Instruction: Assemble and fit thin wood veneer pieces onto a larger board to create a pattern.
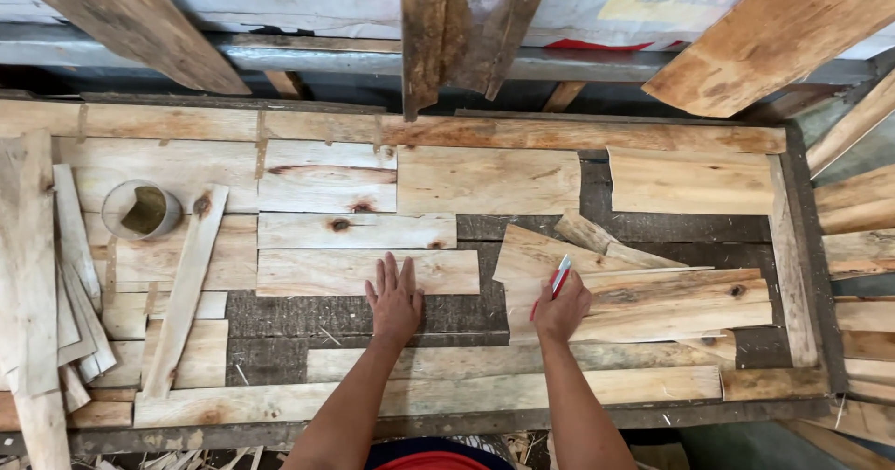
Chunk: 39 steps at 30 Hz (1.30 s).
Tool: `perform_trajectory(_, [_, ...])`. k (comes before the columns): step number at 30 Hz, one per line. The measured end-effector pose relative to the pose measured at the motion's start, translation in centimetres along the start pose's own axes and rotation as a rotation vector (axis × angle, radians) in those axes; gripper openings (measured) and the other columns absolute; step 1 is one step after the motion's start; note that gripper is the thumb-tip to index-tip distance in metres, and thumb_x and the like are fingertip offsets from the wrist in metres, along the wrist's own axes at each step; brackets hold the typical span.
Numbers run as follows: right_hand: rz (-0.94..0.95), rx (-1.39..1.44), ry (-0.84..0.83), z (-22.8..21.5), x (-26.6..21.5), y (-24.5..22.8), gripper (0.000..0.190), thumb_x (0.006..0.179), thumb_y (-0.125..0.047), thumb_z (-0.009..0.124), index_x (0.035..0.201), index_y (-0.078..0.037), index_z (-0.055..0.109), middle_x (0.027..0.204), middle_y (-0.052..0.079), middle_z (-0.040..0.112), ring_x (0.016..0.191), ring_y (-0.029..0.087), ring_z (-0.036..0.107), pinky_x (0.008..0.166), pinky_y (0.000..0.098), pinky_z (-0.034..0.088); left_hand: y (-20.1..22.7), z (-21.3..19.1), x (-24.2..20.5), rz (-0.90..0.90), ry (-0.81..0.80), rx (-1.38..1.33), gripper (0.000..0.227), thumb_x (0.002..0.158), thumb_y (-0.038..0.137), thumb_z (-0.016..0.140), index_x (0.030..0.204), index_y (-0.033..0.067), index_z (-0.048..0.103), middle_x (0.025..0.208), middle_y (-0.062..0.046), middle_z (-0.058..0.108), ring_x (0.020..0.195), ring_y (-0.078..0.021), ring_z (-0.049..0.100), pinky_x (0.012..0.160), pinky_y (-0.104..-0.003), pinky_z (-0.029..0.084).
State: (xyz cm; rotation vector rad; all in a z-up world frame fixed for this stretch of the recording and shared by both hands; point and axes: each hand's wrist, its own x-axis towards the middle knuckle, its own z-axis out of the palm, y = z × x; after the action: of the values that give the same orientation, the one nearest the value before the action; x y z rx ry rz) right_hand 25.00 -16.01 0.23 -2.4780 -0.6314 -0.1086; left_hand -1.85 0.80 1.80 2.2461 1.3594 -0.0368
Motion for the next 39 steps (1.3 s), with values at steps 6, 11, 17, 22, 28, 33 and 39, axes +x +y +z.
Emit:
perform_trajectory(6, [0.082, 0.044, -0.097, 0.8, 1.8, 0.1, 0.065, 0.083, -0.016, 0.078, 0.140, -0.004, 0.050, 0.116, 0.022, 0.060, 0.111, 0.042, 0.055, 0.097, 0.0524, 0.044, 0.9, -0.4, 1.6, -0.058, -0.065, 0.092, 0.070, 0.102, 0.039, 0.044, 0.164, 0.0239, 0.015, 0.172, -0.013, -0.002, 0.158, -0.0322, -0.002, 0.124, -0.060, 0.004])
perform_trajectory(11, [0.084, 0.156, -0.105, 2.6, 2.1, 2.1, 0.050, 0.084, -0.011, 0.072, 0.130, -0.002, 0.054, 0.109, 0.020, 0.063, 0.102, 0.038, 0.061, 0.092, 0.0500, 0.048, 0.2, -1.1, 3.1, -0.018, -0.027, 0.139, 0.068, 0.103, 0.039, 0.041, 0.164, 0.0245, 0.015, 0.172, -0.013, 0.001, 0.158, -0.0329, -0.002, 0.122, -0.062, 0.004])
perform_trajectory(17, [-0.056, 0.179, -0.253, 1.2, 2.9, -3.1, 0.031, 0.092, -0.010, 0.064, 0.123, -0.007, 0.065, 0.109, 0.018, 0.065, 0.101, 0.036, 0.064, 0.090, 0.0454, 0.052, -0.2, -1.4, 3.5, 0.066, -0.037, 0.158, 0.062, 0.105, 0.041, 0.037, 0.164, 0.0359, 0.016, 0.173, -0.009, 0.003, 0.159, -0.0325, 0.000, 0.120, -0.069, 0.001])
perform_trajectory(22, [-0.169, 0.152, -0.602, 0.4, 3.6, -11.0, 0.032, 0.096, -0.016, 0.061, 0.128, -0.012, 0.065, 0.113, 0.018, 0.063, 0.097, 0.036, 0.068, 0.084, 0.0434, 0.056, 0.0, -1.4, 3.6, 0.075, -0.045, 0.173, 0.061, 0.105, 0.044, 0.034, 0.163, 0.0381, 0.014, 0.172, -0.013, 0.002, 0.157, -0.0359, -0.001, 0.117, -0.073, -0.001])
perform_trajectory(28, [-0.558, 0.021, -0.843, 1.8, 4.5, -16.5, 0.035, 0.096, -0.017, 0.058, 0.131, -0.018, 0.066, 0.117, 0.010, 0.069, 0.101, 0.036, 0.067, 0.080, 0.0469, 0.054, 0.1, -1.3, 3.6, 0.070, -0.039, 0.201, 0.059, 0.105, 0.045, 0.032, 0.161, 0.0411, 0.016, 0.170, -0.013, 0.003, 0.156, -0.0364, -0.001, 0.116, -0.074, -0.002])
perform_trajectory(33, [-0.804, -0.111, -0.861, 5.1, 4.9, -15.6, 0.035, 0.097, -0.023, 0.055, 0.130, -0.023, 0.067, 0.112, 0.013, 0.071, 0.100, 0.038, 0.066, 0.082, 0.0472, 0.053, 0.1, -1.0, 3.8, 0.053, -0.029, 0.162, 0.060, 0.104, 0.044, 0.035, 0.162, 0.0411, 0.018, 0.171, -0.011, 0.004, 0.157, -0.0352, 0.000, 0.116, -0.073, -0.001])
perform_trajectory(39, [-0.729, -0.155, -1.020, 3.1, 5.2, -18.6, 0.031, 0.101, -0.028, 0.051, 0.126, -0.023, 0.068, 0.104, 0.010, 0.069, 0.098, 0.035, 0.064, 0.085, 0.0477, 0.051, 0.2, -1.1, 3.8, 0.042, -0.038, 0.158, 0.060, 0.104, 0.043, 0.035, 0.161, 0.0411, 0.019, 0.172, -0.011, 0.004, 0.157, -0.0343, 0.001, 0.116, -0.073, -0.002])
